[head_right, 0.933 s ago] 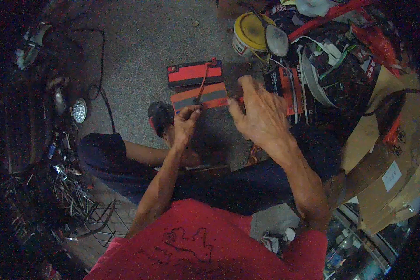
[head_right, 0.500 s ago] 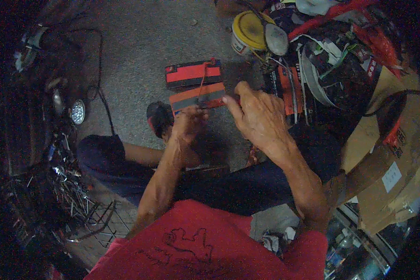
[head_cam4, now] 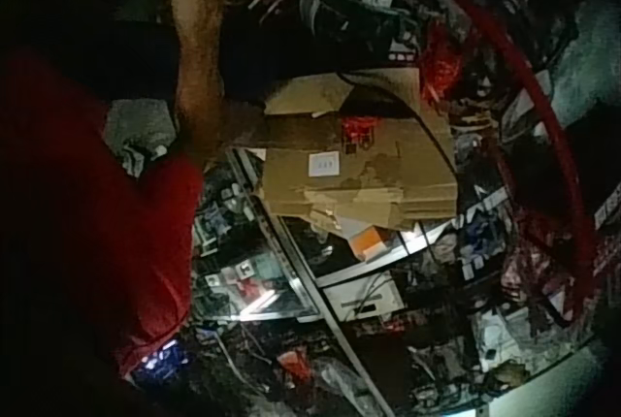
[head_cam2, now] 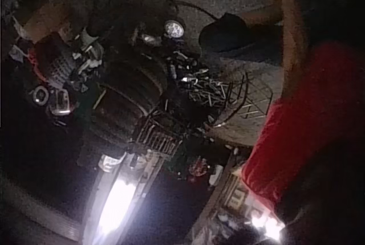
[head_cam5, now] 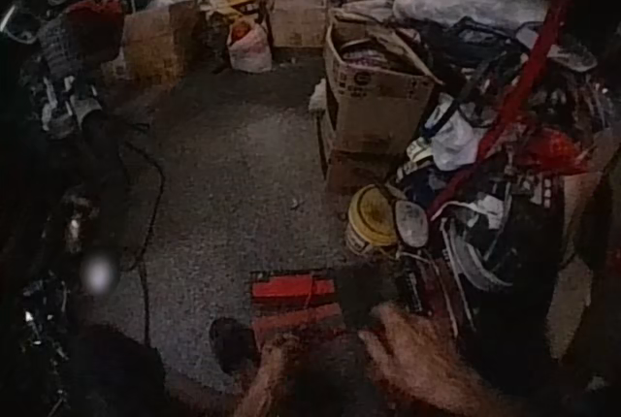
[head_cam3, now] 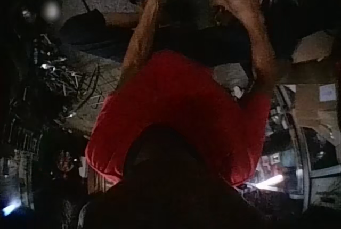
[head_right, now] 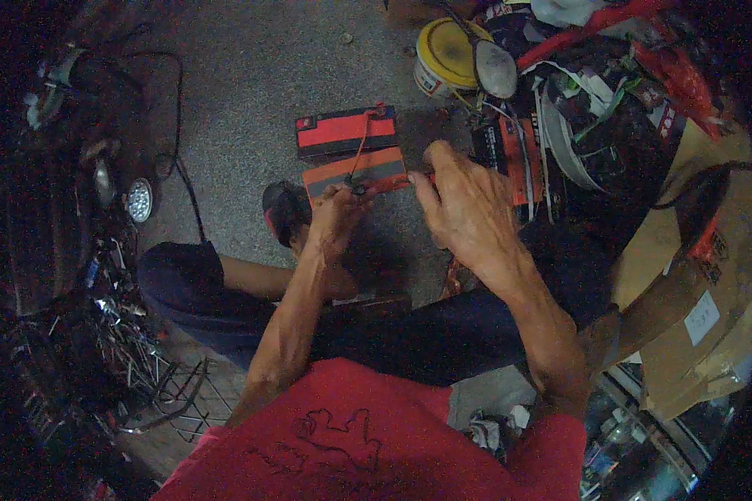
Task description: The person sits on the floor and uses a screwdriver to tighten screws on two red and black batteries placed side by side. The person repeatedly adjusts the screwdriver and repositions the batteries while working.
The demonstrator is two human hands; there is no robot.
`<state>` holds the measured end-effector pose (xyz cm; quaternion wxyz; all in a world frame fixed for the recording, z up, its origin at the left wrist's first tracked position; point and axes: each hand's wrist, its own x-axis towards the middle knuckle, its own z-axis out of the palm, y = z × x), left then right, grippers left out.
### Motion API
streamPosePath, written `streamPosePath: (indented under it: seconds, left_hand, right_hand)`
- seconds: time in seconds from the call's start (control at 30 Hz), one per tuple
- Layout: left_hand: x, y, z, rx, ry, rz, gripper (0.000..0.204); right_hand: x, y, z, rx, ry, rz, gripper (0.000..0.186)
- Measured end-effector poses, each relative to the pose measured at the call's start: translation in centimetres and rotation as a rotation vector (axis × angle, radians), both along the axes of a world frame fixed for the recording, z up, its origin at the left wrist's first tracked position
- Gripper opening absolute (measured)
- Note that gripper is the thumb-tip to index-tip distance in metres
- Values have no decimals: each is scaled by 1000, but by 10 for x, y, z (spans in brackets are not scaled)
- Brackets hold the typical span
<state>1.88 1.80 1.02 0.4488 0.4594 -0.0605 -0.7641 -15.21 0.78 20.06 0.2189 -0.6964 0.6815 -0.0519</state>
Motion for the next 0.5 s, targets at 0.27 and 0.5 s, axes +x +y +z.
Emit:
streamPosePath:
  seconds: [0.27, 0.5]
  left_hand:
    - [-3, 2, -17, -27, -112, 26, 13]
    - [-2, 2, -20, -58, -173, -36, 12]
  right_hand:
    - [2, 3, -2, -178, 42, 60, 30]
    - [-1, 5, -4, -116, -64, 37, 33]
